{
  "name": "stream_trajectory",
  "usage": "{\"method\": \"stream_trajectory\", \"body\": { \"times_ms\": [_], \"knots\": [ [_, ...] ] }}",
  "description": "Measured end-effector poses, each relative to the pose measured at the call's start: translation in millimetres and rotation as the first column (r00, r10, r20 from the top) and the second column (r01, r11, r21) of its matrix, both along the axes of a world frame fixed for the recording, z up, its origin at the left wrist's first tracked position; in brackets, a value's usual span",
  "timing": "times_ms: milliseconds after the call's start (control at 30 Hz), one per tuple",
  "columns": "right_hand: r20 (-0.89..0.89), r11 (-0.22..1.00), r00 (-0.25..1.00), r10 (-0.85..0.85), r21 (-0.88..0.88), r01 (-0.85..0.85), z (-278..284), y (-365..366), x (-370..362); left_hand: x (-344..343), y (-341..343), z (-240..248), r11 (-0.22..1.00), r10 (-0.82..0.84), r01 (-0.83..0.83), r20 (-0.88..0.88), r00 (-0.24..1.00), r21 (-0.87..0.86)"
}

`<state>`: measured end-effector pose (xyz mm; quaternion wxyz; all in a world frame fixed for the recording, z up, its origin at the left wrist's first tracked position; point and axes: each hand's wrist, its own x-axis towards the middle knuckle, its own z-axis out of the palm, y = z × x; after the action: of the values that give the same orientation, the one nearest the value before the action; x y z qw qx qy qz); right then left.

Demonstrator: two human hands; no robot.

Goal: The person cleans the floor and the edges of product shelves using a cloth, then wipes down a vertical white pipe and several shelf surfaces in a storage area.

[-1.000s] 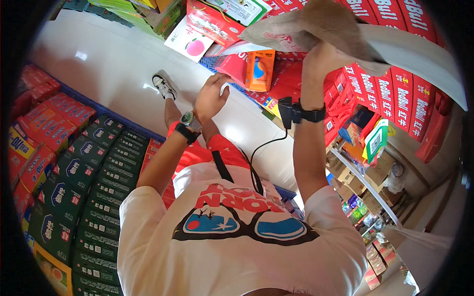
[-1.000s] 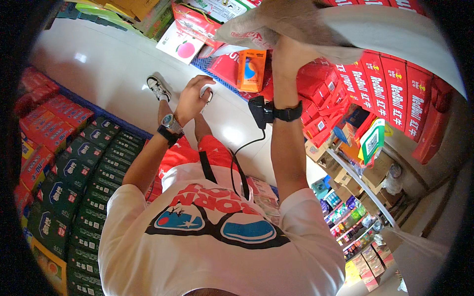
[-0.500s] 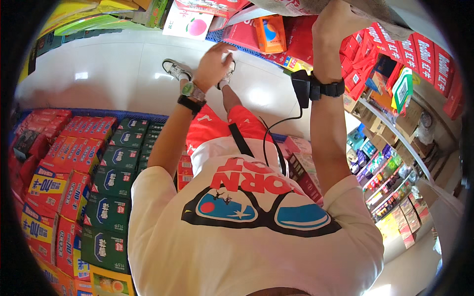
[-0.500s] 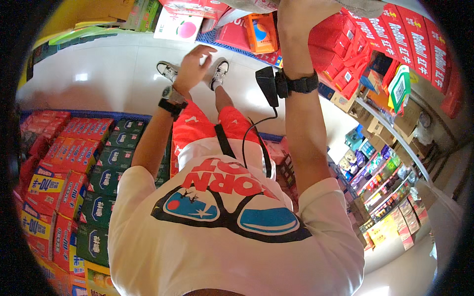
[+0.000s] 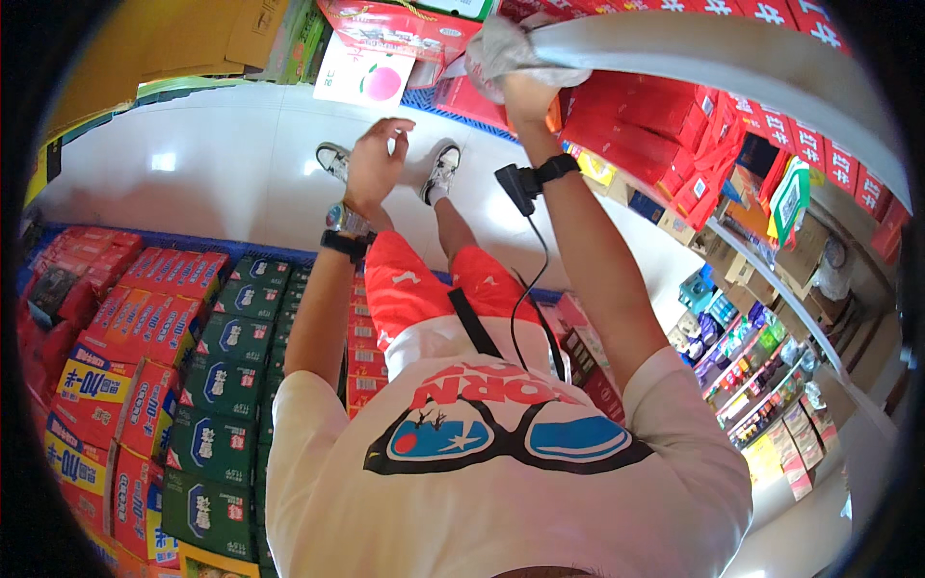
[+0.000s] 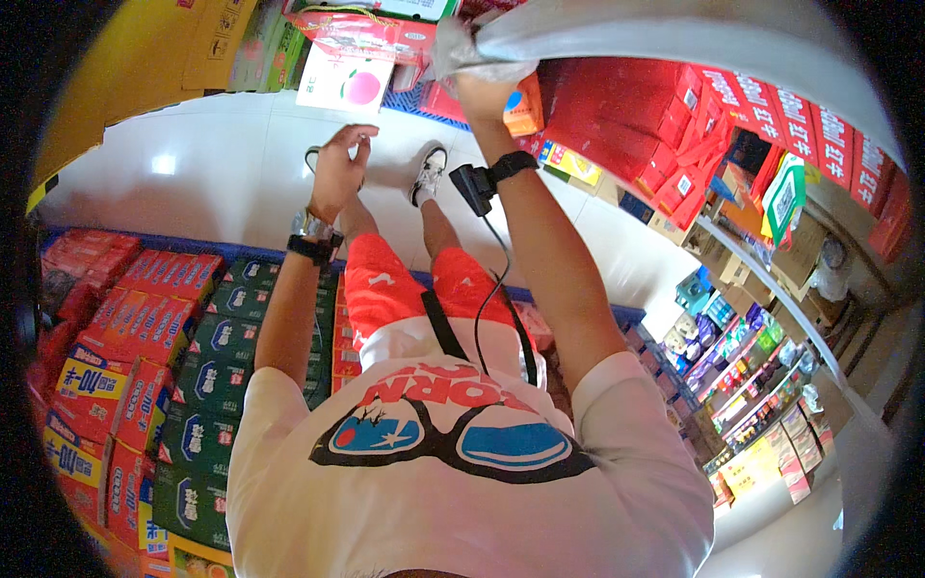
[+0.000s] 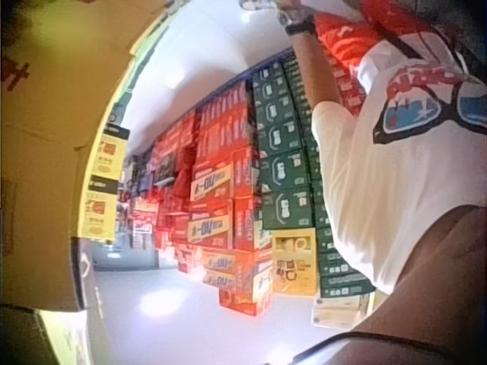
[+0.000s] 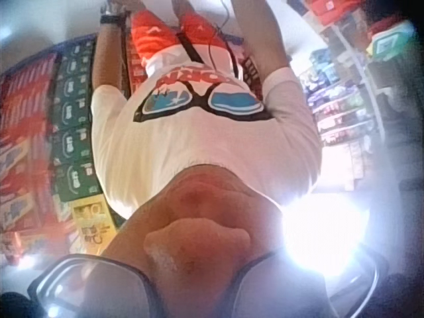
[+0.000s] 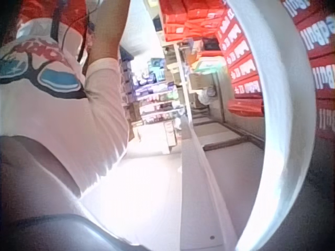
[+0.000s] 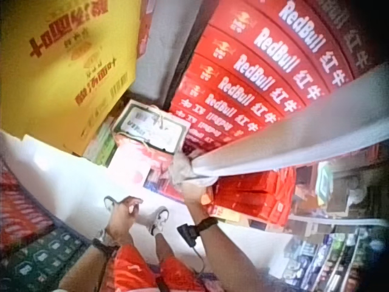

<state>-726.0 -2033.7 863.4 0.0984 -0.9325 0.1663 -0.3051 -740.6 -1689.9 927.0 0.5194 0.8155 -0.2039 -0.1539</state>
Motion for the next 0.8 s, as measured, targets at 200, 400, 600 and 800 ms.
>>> {"method": "stream_trajectory", "body": {
  "times_ms": [200, 400, 600, 800],
  "knots": [
    [0.017, 0.734, 0.937, 0.350, 0.616, -0.286, -8, 46, -1, -15, 0, 41, 0.999, 0.032, -0.033, -0.026, 0.999, -0.040],
    [-0.118, 0.543, 0.896, 0.429, 0.826, -0.151, 40, 40, -10, 5, -21, 141, 0.990, -0.011, 0.016, 0.037, 0.999, -0.137],
    [0.070, 0.386, 0.952, 0.297, 0.904, -0.186, 167, 58, -36, 6, 10, 194, 0.985, 0.014, 0.000, 0.084, 0.996, -0.171],
    [0.552, 0.245, 0.832, -0.059, 0.815, -0.524, 416, 44, -30, 1, 10, 247, 0.961, 0.034, -0.025, 0.026, 0.999, -0.277]
  ]
}}
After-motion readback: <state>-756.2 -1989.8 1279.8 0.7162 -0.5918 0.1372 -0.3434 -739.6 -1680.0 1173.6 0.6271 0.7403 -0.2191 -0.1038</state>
